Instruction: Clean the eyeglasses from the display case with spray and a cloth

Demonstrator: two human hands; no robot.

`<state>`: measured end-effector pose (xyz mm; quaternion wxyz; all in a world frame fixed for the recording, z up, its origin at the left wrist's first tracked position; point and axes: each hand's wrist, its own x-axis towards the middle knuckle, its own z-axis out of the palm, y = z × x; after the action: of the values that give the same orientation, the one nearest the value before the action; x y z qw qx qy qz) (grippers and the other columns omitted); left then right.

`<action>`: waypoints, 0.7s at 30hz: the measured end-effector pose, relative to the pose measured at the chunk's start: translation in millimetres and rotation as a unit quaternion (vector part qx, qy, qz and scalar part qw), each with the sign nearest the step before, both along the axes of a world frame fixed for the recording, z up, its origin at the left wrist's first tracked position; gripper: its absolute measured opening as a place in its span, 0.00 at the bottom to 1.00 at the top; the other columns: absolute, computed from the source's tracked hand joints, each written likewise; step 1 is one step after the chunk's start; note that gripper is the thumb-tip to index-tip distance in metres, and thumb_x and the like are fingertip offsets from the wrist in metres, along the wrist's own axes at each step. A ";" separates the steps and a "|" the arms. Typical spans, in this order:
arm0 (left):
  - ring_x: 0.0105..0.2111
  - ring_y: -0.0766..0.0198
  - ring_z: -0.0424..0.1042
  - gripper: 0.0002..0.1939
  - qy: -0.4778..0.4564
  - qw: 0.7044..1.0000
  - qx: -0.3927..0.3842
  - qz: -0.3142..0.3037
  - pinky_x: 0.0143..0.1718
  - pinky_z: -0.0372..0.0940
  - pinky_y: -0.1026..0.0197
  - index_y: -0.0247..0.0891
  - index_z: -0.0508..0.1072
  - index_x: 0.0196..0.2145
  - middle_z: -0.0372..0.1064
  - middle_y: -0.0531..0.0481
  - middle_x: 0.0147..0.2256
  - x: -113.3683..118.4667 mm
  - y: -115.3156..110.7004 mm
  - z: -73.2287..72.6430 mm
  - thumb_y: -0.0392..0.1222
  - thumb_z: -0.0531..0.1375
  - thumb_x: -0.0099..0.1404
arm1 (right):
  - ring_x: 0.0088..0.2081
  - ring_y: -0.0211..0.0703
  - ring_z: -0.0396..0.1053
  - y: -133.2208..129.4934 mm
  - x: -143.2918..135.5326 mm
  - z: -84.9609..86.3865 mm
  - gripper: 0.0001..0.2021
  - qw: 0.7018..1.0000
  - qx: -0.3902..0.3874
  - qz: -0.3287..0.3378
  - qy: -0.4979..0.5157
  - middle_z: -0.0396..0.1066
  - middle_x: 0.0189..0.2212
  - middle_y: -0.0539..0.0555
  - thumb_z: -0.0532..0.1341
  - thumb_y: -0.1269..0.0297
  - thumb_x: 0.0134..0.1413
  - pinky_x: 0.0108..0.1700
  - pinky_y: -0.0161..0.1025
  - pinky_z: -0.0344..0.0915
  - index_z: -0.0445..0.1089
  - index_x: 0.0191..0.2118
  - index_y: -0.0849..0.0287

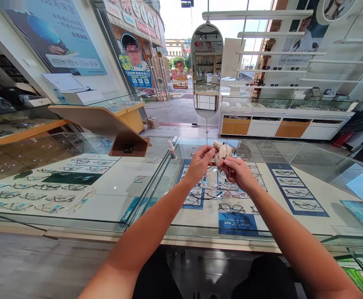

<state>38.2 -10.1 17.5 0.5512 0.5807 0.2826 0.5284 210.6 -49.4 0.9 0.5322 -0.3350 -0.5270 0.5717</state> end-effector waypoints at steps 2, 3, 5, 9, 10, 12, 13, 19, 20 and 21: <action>0.37 0.65 0.71 0.23 -0.011 1.000 -0.009 -0.004 0.37 0.73 0.63 0.39 0.74 0.36 0.71 0.52 0.37 0.6 0.2 -1.3 0.61 0.73 0.60 | 0.19 0.31 0.49 -0.2 -0.5 -0.8 0.15 1.000 0.001 0.012 0.001 0.60 0.21 0.46 0.69 0.50 0.56 0.15 0.32 0.46 0.81 0.33 0.59; 0.36 0.66 0.71 0.24 -0.020 1.000 -0.015 -0.010 0.37 0.73 0.63 0.38 0.74 0.35 0.70 0.53 0.36 1.0 0.7 -2.5 0.61 0.74 0.58 | 0.19 0.31 0.49 -0.3 -0.5 -1.2 0.15 1.000 0.002 0.018 0.003 0.60 0.21 0.46 0.69 0.50 0.56 0.15 0.32 0.47 0.81 0.33 0.59; 0.34 0.68 0.70 0.26 -0.044 0.998 -0.035 -0.024 0.36 0.72 0.64 0.38 0.72 0.34 0.69 0.54 0.34 1.7 2.3 -5.6 0.59 0.78 0.55 | 0.19 0.31 0.50 -0.6 -0.5 -1.7 0.15 1.000 0.004 0.026 0.006 0.60 0.21 0.45 0.69 0.51 0.57 0.16 0.31 0.48 0.82 0.33 0.60; 0.31 0.70 0.70 0.27 -0.084 0.988 -0.105 -0.075 0.33 0.68 0.65 0.38 0.72 0.36 0.72 0.54 0.34 0.5 7.4 -10.9 0.54 0.81 0.51 | 0.19 0.31 0.50 -1.9 -0.3 -1.1 0.16 0.999 0.008 0.034 0.007 0.60 0.20 0.46 0.69 0.51 0.57 0.16 0.31 0.49 0.81 0.32 0.60; 0.30 0.70 0.71 0.28 -0.083 0.985 -0.124 -0.092 0.33 0.68 0.64 0.37 0.74 0.38 0.73 0.54 0.34 -0.3 8.7 -11.6 0.54 0.81 0.51 | 0.19 0.32 0.51 -2.2 -0.3 -0.7 0.16 0.999 0.009 0.035 0.005 0.60 0.20 0.46 0.69 0.51 0.57 0.16 0.31 0.50 0.81 0.32 0.61; 0.29 0.69 0.72 0.29 -0.073 0.978 -0.151 -0.124 0.34 0.68 0.63 0.36 0.76 0.42 0.74 0.52 0.33 -2.1 10.8 -12.3 0.53 0.82 0.51 | 0.19 0.32 0.52 -2.5 -0.3 -0.2 0.16 0.999 0.010 0.037 0.000 0.61 0.20 0.46 0.69 0.51 0.56 0.16 0.31 0.51 0.81 0.31 0.61; 0.28 0.69 0.72 0.29 -0.066 0.975 -0.157 -0.141 0.34 0.68 0.63 0.35 0.77 0.42 0.74 0.52 0.32 -2.7 11.5 -12.5 0.54 0.81 0.52 | 0.19 0.32 0.53 -2.6 -0.4 0.0 0.16 0.999 0.009 0.038 -0.002 0.61 0.19 0.46 0.69 0.51 0.56 0.16 0.31 0.51 0.81 0.31 0.61; 0.28 0.66 0.71 0.26 -0.051 0.966 -0.150 -0.206 0.36 0.68 0.63 0.35 0.76 0.30 0.72 0.51 0.24 -2.0 13.5 -16.2 0.62 0.76 0.60 | 0.19 0.33 0.54 -2.3 -0.3 0.3 0.16 0.999 0.007 0.043 -0.005 0.60 0.19 0.46 0.68 0.51 0.55 0.16 0.32 0.52 0.81 0.31 0.60; 0.29 0.66 0.72 0.27 -0.056 0.965 -0.148 -0.211 0.37 0.69 0.63 0.35 0.76 0.30 0.72 0.50 0.25 -1.6 14.4 -17.3 0.63 0.74 0.62 | 0.19 0.33 0.54 -2.3 -0.1 0.7 0.16 0.999 0.005 0.042 -0.004 0.60 0.19 0.46 0.68 0.51 0.55 0.17 0.32 0.52 0.81 0.31 0.60; 0.30 0.65 0.73 0.27 -0.064 0.963 -0.146 -0.216 0.39 0.69 0.62 0.35 0.76 0.31 0.73 0.49 0.26 -1.3 15.2 -18.3 0.65 0.73 0.63 | 0.19 0.33 0.54 -2.4 0.1 1.3 0.16 0.999 0.003 0.039 -0.002 0.60 0.19 0.46 0.68 0.51 0.55 0.17 0.32 0.52 0.80 0.30 0.60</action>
<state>36.8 5.1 -0.9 0.7481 0.5056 0.1888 0.3861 210.8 -51.8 2.2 0.5094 -0.3137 -0.5425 0.5897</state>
